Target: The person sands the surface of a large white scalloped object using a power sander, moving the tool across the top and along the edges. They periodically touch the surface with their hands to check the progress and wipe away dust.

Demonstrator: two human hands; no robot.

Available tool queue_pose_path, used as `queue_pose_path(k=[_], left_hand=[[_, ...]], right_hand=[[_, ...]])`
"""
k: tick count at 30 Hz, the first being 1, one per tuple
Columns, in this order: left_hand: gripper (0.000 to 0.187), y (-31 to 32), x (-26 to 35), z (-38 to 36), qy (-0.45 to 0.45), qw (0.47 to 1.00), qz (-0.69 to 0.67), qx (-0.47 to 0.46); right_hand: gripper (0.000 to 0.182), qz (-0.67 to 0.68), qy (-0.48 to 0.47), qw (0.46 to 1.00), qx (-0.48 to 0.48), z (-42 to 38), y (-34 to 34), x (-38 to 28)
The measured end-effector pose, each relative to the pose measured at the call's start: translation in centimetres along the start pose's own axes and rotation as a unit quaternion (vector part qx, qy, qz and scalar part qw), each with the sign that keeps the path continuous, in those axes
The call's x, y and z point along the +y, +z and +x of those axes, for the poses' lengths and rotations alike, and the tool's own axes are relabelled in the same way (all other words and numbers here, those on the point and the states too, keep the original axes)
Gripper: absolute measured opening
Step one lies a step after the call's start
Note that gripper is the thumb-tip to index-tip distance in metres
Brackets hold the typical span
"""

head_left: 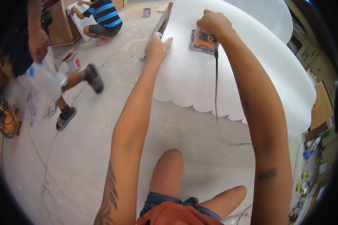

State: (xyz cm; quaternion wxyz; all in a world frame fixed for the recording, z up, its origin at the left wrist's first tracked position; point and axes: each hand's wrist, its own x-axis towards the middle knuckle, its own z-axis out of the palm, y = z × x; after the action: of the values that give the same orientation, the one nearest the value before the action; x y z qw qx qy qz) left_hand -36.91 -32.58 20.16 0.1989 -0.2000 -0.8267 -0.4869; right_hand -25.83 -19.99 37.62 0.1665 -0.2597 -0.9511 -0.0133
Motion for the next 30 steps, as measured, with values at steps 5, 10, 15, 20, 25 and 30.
queue_pose_path(k=[5, 10, 15, 20, 25, 30], left_hand=[[0.042, 1.5, 1.6, -1.0, -0.071, 0.996, 0.024, 0.043], [0.03, 1.6, 1.2, -1.4, 0.055, 0.994, -0.003, 0.092], [0.028, 2.2, 0.6, -2.0, 0.246, 0.958, 0.086, 0.118], [0.034, 1.9, 0.2, -1.6, 0.277, 0.949, 0.121, 0.086], [0.039, 1.4, 0.8, -2.1, 0.366, 0.912, 0.182, 0.038], [0.043, 1.0, 0.7, -2.8, 0.441, 0.883, 0.16, -0.027]], right_hand=[[0.04, 0.012, -0.023, 1.0, 0.008, -1.5, 0.2, 0.8], [0.041, -0.037, -0.066, 0.991, 0.109, -6.3, 1.9, 2.6], [0.038, -0.016, -0.051, 0.987, 0.151, -4.6, 2.6, 4.0], [0.038, 0.005, -0.019, 0.993, 0.113, -1.0, 2.3, 5.3], [0.035, -0.007, -0.05, 0.982, 0.18, -5.5, 3.1, 6.2], [0.031, -0.013, -0.082, 0.972, 0.218, -10.9, 4.4, 6.6]])
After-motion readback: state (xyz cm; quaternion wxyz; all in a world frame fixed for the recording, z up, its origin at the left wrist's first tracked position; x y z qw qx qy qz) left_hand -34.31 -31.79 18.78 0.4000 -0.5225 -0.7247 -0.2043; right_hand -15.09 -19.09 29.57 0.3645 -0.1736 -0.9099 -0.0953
